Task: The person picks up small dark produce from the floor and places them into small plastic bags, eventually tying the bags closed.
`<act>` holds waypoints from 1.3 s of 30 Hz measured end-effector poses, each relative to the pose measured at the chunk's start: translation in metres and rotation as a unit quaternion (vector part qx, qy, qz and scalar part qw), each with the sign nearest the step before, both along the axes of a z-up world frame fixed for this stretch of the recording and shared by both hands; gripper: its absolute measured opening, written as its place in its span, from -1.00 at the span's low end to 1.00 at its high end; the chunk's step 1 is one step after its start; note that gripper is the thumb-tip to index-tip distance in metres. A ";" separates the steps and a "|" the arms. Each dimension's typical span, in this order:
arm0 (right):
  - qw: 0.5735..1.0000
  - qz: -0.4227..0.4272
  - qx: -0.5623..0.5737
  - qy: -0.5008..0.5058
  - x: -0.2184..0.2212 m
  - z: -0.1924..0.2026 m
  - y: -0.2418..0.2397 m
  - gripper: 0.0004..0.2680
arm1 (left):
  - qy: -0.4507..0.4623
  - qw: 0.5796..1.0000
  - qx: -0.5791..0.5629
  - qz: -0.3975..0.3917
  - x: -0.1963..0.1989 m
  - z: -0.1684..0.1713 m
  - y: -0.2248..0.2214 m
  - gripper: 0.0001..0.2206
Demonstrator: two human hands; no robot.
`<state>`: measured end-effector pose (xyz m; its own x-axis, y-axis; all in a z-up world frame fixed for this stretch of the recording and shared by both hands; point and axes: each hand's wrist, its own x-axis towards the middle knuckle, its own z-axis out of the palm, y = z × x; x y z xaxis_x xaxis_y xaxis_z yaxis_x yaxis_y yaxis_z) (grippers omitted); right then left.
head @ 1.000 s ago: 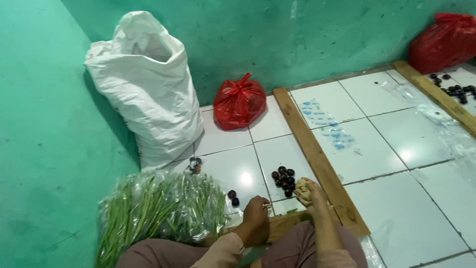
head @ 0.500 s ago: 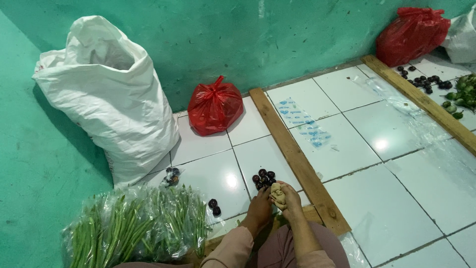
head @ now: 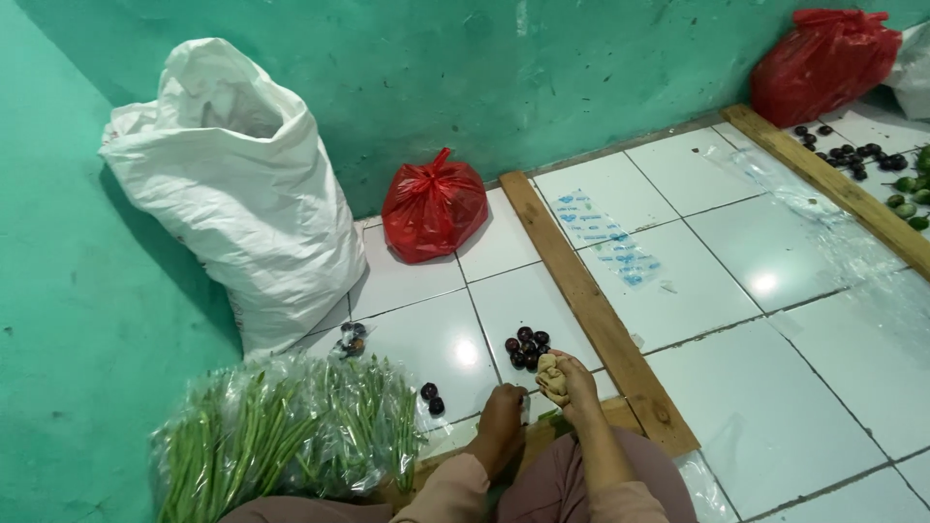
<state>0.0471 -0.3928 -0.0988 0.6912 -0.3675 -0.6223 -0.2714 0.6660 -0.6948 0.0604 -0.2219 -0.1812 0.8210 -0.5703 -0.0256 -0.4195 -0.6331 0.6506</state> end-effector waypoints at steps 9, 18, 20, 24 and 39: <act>0.999 0.029 -0.041 0.012 -0.005 0.001 0.007 -0.79 | 0.281 0.877 -0.228 0.316 0.007 -0.005 0.077 -0.69; 0.965 0.183 -0.187 -0.013 -0.021 0.034 0.079 -0.72 | 0.440 0.629 -0.469 0.436 -0.038 0.083 0.153 -0.64; 0.949 0.225 -0.220 -0.019 -0.030 0.039 0.110 -0.73 | 0.440 0.611 -0.478 0.452 -0.050 0.085 0.154 -0.64; 0.887 0.335 -0.305 -0.094 -0.054 0.042 0.174 -0.71 | 0.427 0.592 -0.507 0.458 -0.072 0.080 0.163 -0.65; 0.715 0.375 -0.534 -0.252 -0.071 -0.027 0.206 -0.64 | 0.436 0.570 -0.486 0.498 -0.083 0.066 0.171 -0.71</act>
